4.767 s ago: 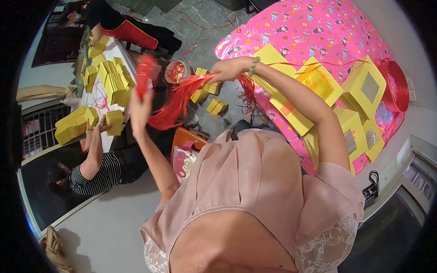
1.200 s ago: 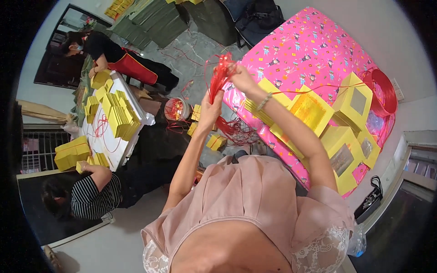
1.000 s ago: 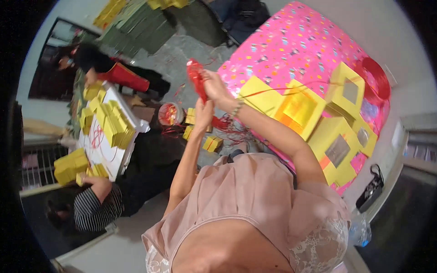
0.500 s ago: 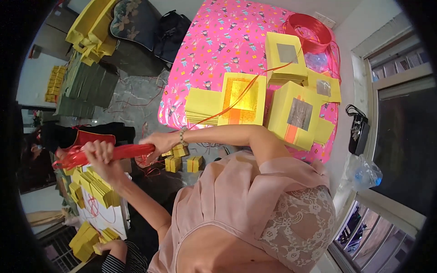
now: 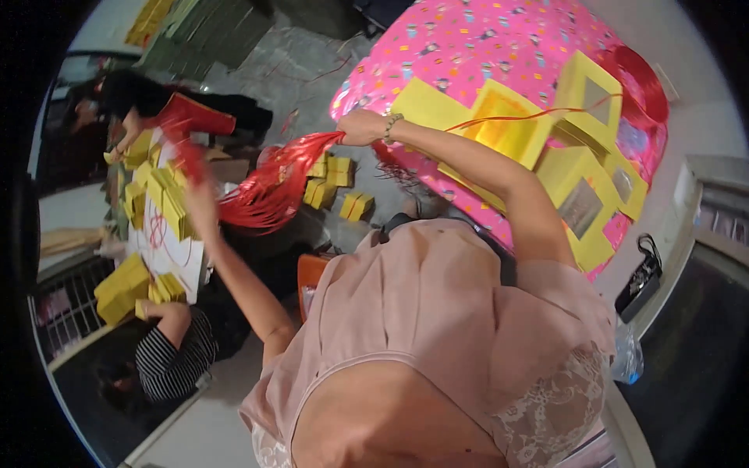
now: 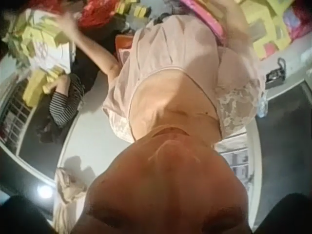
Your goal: Separating and preparing red plastic tying straps from a large bundle.
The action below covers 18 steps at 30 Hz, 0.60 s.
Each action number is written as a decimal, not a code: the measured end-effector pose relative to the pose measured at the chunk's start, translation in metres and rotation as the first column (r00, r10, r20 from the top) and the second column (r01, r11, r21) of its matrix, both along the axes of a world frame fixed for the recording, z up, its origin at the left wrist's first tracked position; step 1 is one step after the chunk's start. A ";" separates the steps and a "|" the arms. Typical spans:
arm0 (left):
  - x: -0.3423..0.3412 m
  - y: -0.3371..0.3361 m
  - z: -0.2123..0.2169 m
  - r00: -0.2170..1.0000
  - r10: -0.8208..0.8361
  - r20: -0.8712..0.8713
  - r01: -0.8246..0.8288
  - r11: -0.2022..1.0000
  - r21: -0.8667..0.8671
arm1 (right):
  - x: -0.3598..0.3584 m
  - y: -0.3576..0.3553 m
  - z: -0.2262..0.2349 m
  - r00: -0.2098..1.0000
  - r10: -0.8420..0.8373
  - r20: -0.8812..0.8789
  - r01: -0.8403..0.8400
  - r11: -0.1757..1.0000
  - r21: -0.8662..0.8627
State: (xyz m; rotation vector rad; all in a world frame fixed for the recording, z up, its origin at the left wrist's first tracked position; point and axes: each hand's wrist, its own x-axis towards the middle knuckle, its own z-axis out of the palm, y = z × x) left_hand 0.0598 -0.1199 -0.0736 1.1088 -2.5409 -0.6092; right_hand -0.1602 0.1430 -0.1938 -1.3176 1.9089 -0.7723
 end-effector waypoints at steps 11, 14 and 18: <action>-0.048 0.138 -0.038 0.788 -0.604 -0.119 0.613 0.751 0.245 | 0.040 -0.031 0.084 0.884 0.135 -0.447 -0.176 0.983 -0.051; -0.038 0.133 -0.052 0.803 -0.595 0.007 0.583 0.789 0.194 | 0.037 -0.028 0.088 0.858 0.265 -0.439 -0.248 0.964 0.096; -0.027 0.130 -0.061 0.799 -0.594 0.096 0.587 0.804 0.089 | 0.015 -0.018 0.056 0.931 0.360 -0.066 -0.357 0.933 0.046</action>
